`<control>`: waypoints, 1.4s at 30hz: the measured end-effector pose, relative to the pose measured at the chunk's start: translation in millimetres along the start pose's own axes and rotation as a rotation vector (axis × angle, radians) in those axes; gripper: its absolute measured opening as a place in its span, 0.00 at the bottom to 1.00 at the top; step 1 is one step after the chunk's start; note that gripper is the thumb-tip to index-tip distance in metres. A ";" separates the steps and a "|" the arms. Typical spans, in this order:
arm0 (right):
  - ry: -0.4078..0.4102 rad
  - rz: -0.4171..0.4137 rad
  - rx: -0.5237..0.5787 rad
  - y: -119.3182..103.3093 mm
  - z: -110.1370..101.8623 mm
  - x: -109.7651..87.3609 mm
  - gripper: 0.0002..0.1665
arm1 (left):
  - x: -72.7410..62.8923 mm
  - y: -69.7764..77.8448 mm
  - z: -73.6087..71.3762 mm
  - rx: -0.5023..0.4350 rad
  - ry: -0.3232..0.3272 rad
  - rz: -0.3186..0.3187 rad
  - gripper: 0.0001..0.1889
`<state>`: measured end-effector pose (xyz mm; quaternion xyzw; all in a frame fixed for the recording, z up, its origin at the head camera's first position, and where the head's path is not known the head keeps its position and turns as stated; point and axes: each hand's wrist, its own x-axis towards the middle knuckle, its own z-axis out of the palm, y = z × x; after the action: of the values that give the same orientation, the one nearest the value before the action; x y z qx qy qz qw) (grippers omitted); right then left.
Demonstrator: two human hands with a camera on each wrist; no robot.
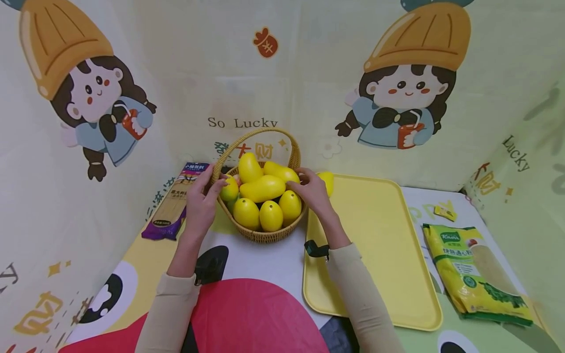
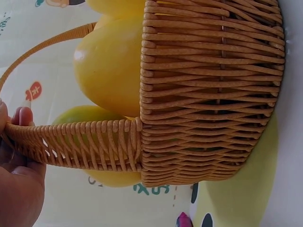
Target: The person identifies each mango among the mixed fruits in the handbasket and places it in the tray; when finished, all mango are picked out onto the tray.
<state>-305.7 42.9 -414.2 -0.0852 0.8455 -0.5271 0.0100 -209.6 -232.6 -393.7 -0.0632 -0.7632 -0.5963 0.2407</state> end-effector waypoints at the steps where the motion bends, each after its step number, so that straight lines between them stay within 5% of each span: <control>1: -0.006 0.003 -0.008 -0.9 0.0 0.2 0.33 | -0.2 0.4 -0.3 0.001 0.000 -0.002 0.27; 9: -0.017 0.012 -0.036 -3.8 3.8 4.3 0.33 | -1.8 2.7 -1.6 0.006 -0.005 -0.021 0.27; 17: 0.000 -0.001 0.070 1.5 -3.5 0.6 0.33 | -1.6 1.9 1.0 0.002 -0.015 -0.023 0.26; 28: 0.046 -0.096 0.119 9.2 -35.5 -6.9 0.33 | -0.9 2.0 0.0 0.000 -0.006 0.001 0.26; 42: 0.106 -0.038 0.117 42.0 -84.7 -16.1 0.30 | -2.6 4.4 1.5 0.022 0.000 -0.021 0.26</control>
<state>-304.6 138.7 -415.2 -0.0723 0.8107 -0.5796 -0.0398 -206.1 -229.4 -391.3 -0.0525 -0.7704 -0.5904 0.2348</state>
